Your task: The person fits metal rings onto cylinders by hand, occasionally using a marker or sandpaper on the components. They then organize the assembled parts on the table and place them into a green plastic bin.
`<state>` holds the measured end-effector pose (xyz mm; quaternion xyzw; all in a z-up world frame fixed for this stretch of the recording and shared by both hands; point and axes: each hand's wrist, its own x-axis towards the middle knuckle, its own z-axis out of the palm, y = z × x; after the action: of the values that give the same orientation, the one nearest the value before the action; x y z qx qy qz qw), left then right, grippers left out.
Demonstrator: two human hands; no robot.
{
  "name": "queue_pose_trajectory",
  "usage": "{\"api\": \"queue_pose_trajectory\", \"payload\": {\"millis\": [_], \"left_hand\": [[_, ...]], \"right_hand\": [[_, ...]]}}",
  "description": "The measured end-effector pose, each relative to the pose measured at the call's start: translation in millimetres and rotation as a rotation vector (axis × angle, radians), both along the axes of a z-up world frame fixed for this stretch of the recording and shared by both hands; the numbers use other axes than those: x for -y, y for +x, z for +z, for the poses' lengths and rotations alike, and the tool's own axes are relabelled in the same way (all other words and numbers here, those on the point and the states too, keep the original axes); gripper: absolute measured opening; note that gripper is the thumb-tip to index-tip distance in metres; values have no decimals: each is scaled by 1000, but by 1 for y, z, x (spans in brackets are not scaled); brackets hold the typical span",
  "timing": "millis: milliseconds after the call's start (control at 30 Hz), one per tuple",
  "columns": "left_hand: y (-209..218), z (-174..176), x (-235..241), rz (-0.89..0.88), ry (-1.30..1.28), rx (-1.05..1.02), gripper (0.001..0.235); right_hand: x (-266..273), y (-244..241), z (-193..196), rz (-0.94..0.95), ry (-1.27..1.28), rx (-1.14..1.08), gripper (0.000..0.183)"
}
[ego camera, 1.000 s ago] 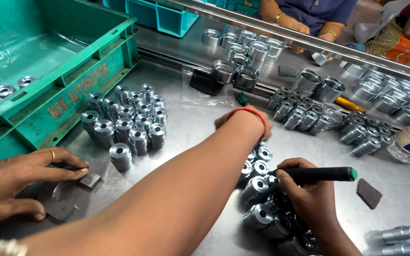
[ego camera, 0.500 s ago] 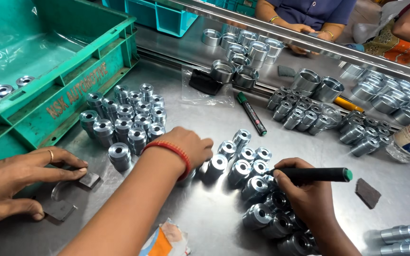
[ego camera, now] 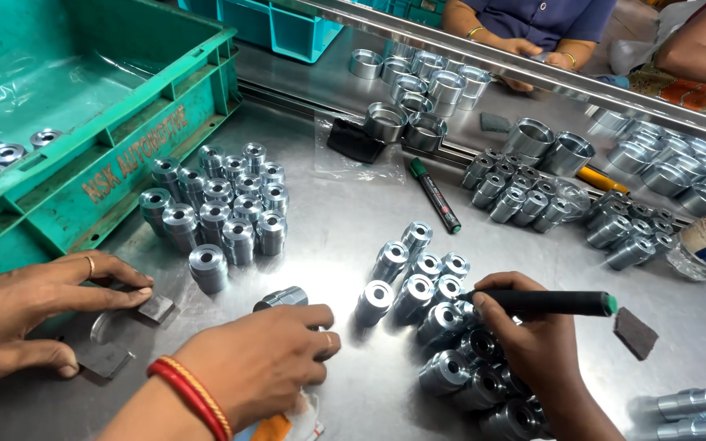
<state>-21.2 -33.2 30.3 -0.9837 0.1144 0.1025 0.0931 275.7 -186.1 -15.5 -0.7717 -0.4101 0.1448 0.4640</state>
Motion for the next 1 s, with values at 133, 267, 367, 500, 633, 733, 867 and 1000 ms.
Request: {"api": "queue_pose_trajectory", "payload": {"millis": [133,267,367,500,633,733,867,1000], "left_hand": [[-7,-17,-7,87,-58,169,15],[-2,-9,-8,33,-85,199,11],[5,-7,-12,-52,17,277,11],[17,-11,-26,85,-35,295,36],[34,-8,-49,123,-11,232,48],[38,10,-62,258,1,56,27],[23,-82,-132,325,45,-200,23],[-48,-150,-210,288,-70,-144,30]], "right_hand": [[-2,-1,-1,27,71,-19,18],[9,28,-14,62,303,-122,13],[31,59,2,13,718,-380,9],[84,58,44,102,1020,-519,8],[116,53,26,43,890,-460,10],[156,48,-1,-9,625,-391,15],[223,51,-28,-74,166,-287,23],[274,46,-54,-104,-230,-237,29]]}}
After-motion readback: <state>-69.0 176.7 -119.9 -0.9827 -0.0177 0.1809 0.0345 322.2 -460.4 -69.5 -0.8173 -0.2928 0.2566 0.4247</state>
